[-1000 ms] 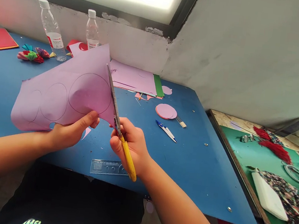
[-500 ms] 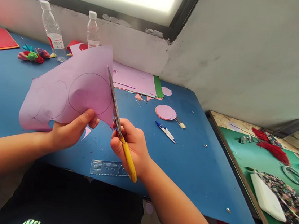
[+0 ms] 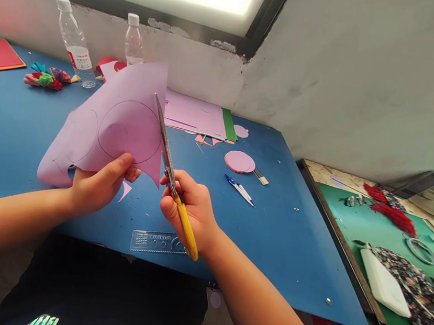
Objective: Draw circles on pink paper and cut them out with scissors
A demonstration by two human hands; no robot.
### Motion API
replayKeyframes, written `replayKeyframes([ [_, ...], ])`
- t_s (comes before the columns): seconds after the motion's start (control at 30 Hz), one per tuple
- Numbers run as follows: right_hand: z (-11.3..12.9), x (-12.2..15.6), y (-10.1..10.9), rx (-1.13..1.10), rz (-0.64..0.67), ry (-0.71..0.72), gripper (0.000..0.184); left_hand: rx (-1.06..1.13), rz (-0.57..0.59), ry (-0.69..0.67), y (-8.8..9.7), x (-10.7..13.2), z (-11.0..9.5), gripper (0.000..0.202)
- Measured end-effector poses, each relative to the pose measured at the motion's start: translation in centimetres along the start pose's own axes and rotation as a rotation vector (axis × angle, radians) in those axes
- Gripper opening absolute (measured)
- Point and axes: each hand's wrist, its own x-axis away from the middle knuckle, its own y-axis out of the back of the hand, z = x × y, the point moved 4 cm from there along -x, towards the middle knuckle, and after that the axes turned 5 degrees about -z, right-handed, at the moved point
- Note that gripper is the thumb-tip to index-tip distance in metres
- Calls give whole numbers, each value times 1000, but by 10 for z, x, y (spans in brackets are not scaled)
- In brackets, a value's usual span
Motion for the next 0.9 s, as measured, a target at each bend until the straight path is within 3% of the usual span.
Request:
replayKeyframes([
  [0.27, 0, 1, 0, -21, -3, 17, 74, 138, -34, -45, -4, 0, -2, 43],
  [0.63, -4, 2, 0, -71, -9, 55, 69, 183, -92, -21, -1, 2, -5, 34],
  [0.9, -2, 2, 0, -61, -8, 10, 76, 178, -147, -66, -2, -4, -9, 35],
])
